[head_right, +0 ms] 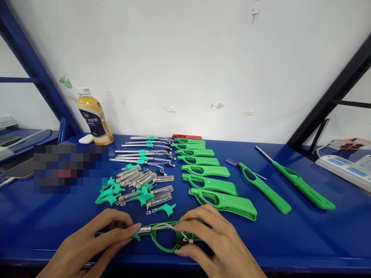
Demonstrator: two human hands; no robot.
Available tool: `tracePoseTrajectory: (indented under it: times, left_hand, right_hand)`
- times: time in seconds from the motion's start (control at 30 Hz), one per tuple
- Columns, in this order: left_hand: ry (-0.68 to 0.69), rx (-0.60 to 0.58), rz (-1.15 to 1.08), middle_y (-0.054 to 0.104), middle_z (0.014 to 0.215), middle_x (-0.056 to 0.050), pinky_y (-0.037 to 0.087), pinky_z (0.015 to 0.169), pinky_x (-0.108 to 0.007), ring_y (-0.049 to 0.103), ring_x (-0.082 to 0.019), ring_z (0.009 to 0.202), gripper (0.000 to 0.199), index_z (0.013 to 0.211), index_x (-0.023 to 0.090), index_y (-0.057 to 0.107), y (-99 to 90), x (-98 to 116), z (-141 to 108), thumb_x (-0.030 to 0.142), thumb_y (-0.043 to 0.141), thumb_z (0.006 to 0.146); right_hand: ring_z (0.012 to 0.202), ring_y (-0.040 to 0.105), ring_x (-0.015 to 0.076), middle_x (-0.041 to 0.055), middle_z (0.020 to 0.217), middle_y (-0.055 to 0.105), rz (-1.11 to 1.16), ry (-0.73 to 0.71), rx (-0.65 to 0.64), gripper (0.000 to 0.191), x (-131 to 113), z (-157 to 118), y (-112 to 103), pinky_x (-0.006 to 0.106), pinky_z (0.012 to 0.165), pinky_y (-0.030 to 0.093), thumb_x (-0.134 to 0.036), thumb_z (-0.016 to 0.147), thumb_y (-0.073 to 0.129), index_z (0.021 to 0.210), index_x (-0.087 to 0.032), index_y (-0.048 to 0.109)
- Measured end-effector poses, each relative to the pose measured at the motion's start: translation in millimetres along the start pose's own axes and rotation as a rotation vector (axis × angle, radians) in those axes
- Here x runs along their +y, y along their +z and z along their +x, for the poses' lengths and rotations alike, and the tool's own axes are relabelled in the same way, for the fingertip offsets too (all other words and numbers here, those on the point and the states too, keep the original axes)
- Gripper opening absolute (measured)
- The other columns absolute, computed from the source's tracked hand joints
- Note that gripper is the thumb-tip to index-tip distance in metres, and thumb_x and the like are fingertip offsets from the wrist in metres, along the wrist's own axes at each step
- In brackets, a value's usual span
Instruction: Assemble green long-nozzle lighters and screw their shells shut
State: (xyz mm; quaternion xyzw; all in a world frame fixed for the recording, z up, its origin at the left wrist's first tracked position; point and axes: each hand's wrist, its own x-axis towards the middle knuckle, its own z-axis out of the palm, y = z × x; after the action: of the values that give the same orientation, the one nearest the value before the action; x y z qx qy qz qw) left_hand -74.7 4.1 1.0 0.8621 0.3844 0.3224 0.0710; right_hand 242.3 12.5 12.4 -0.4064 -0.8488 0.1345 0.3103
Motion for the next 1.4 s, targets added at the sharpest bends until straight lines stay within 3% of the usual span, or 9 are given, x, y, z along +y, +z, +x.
tracePoseTrajectory:
  times: [0.13,0.3,0.43,0.67,0.87,1.13,1.4]
  left_hand:
    - [-0.013,-0.053,-0.013,0.068,0.113,-0.004,0.064,0.079,-0.019,0.075,-0.014,0.092,0.042,0.146,0.033,0.067,-1.1,-2.9,-3.9,0.018,0.052,0.11]
    - [-0.063,0.018,0.012,0.072,0.102,-0.001,0.064,0.073,-0.018,0.074,-0.014,0.084,0.038,0.131,0.044,0.078,-4.6,5.1,0.2,0.024,0.053,0.111]
    - [-0.073,0.037,-0.003,0.072,0.113,-0.001,0.065,0.078,-0.019,0.075,-0.016,0.094,0.036,0.127,0.044,0.08,-3.5,6.8,0.1,0.027,0.052,0.111]
    - [0.037,0.0,0.045,0.067,0.137,-0.001,0.058,0.101,-0.022,0.072,-0.013,0.117,0.064,0.152,0.04,0.064,1.4,-2.6,-9.8,0.002,0.039,0.107]
    - [0.059,-0.002,0.079,0.071,0.132,0.0,0.058,0.095,-0.021,0.073,-0.014,0.111,0.064,0.153,0.041,0.062,-4.5,-1.8,-4.1,0.003,0.043,0.105]
    - [0.077,-0.017,0.0,0.071,0.126,0.0,0.061,0.089,-0.02,0.074,-0.012,0.102,0.059,0.143,0.041,0.068,-10.3,4.8,9.5,0.003,0.044,0.105]
    - [0.043,-0.038,-0.037,0.074,0.124,-0.001,0.063,0.093,-0.019,0.075,-0.013,0.111,0.059,0.145,0.04,0.067,-4.7,1.4,6.3,0.002,0.045,0.104]
  right_hand:
    - [0.101,0.082,0.0163,-0.005,0.114,0.082,0.011,0.023,-0.013,0.015,-1.6,1.9,-1.1,0.027,0.1,0.065,-0.04,0.102,0.079,0.117,-0.04,0.08]
    - [0.1,0.082,0.0159,-0.0052,0.113,0.082,0.03,0.031,-0.007,0.014,-3.2,2.4,-1.8,0.025,0.098,0.065,-0.039,0.101,0.08,0.115,-0.039,0.08]
    - [0.1,0.082,0.0152,-0.0058,0.112,0.082,0.025,0.024,0.003,0.015,-3.0,1.0,-1.5,0.024,0.097,0.065,-0.038,0.101,0.081,0.116,-0.04,0.081]
    - [0.102,0.081,0.0151,-0.0056,0.115,0.082,0.043,0.025,-0.026,0.013,-1.0,-0.5,-0.4,0.024,0.098,0.064,-0.037,0.102,0.08,0.115,-0.039,0.08]
    - [0.104,0.081,0.015,-0.0059,0.117,0.08,0.057,0.026,-0.045,0.012,-0.4,-1.0,-0.1,0.026,0.1,0.064,-0.036,0.104,0.078,0.115,-0.04,0.079]
    - [0.103,0.081,0.0143,-0.005,0.115,0.081,0.043,-0.001,-0.014,0.008,-1.5,0.7,-0.6,0.023,0.092,0.065,-0.042,0.107,0.072,0.108,-0.039,0.08]
    - [0.102,0.081,0.0133,-0.0057,0.115,0.081,0.035,-0.009,-0.005,0.007,-0.2,0.0,-0.4,0.021,0.092,0.064,-0.041,0.105,0.074,0.107,-0.038,0.08]
